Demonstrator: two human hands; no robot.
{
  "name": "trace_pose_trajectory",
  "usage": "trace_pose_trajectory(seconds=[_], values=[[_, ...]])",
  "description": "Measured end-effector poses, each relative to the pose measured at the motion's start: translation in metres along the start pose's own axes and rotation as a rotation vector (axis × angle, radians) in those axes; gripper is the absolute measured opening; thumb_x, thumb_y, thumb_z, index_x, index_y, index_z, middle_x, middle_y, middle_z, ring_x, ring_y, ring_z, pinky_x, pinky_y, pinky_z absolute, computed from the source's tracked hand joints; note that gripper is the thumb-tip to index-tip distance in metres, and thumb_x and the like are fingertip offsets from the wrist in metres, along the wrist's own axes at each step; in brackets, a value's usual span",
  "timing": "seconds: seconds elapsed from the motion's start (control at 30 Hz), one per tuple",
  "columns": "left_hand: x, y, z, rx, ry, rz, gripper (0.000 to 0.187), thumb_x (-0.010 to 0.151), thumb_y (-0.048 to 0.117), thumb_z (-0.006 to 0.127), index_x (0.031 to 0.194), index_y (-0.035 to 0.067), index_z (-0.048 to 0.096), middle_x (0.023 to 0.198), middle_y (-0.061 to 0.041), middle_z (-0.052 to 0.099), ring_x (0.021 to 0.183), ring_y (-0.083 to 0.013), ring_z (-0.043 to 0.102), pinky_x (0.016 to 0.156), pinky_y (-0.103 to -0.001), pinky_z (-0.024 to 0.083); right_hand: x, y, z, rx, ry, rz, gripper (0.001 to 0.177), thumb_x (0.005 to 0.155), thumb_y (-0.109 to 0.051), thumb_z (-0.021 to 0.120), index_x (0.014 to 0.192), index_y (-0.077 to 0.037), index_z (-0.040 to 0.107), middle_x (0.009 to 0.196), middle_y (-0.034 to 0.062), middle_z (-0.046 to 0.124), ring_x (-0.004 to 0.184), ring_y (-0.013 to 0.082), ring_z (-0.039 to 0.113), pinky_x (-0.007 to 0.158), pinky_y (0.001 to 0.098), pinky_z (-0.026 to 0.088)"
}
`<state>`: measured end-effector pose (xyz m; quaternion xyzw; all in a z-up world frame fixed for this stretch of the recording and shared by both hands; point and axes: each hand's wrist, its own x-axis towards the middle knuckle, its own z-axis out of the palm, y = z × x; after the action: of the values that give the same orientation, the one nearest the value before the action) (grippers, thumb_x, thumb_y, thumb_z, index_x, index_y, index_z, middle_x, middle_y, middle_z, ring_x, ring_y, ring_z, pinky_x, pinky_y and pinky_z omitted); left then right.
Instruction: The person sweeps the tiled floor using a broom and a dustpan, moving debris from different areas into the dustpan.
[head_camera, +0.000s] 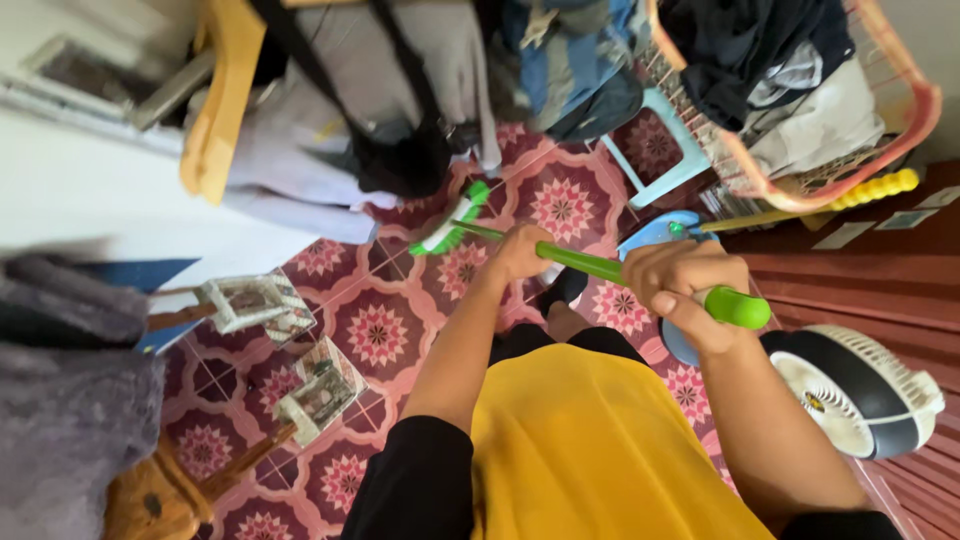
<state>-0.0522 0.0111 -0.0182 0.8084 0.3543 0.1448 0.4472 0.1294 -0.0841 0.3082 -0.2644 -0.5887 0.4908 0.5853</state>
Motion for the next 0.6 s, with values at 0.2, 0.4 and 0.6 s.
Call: trace_pose_trajectory(seconds=[0.2, 0.4, 0.6], values=[[0.078, 0.069, -0.003, -0.092, 0.128, -0.040, 0.019, 0.078, 0.031, 0.071, 0.081, 0.012, 0.074, 0.081, -0.016, 0.073, 0.077, -0.0363, 0.072, 0.073, -0.046, 0.056, 0.012, -0.017, -0.106, 0.198, 0.058, -0.083, 0.035, 0.082, -0.013, 0.062, 0.065, -0.013, 0.032, 0.055, 0.0006, 0.032, 0.039, 0.0167, 0.027, 0.048, 0.0395, 0.028], [0.151, 0.144, 0.028, -0.138, 0.128, -0.036, 0.028, 0.091, 0.035, 0.069, 0.077, 0.011, 0.072, 0.072, -0.018, 0.070, 0.073, -0.0399, 0.069, 0.067, -0.050, 0.053, 0.042, -0.066, -0.171, 0.178, 0.013, -0.233, 0.022, 0.078, -0.018, 0.061, 0.070, -0.008, 0.043, 0.057, 0.0028, 0.043, 0.039, 0.0142, 0.038, 0.042, 0.0385, 0.035], [0.201, 0.118, 0.032, -0.212, 0.297, 0.185, 0.033, 0.090, 0.027, 0.071, 0.070, 0.006, 0.055, 0.070, -0.017, 0.060, 0.069, -0.0374, 0.064, 0.062, -0.048, 0.048, 0.070, -0.048, -0.134, -0.056, -0.045, -0.192, 0.025, 0.079, -0.014, 0.065, 0.064, -0.008, 0.046, 0.052, 0.0017, 0.045, 0.040, 0.0158, 0.040, 0.044, 0.0378, 0.032]])
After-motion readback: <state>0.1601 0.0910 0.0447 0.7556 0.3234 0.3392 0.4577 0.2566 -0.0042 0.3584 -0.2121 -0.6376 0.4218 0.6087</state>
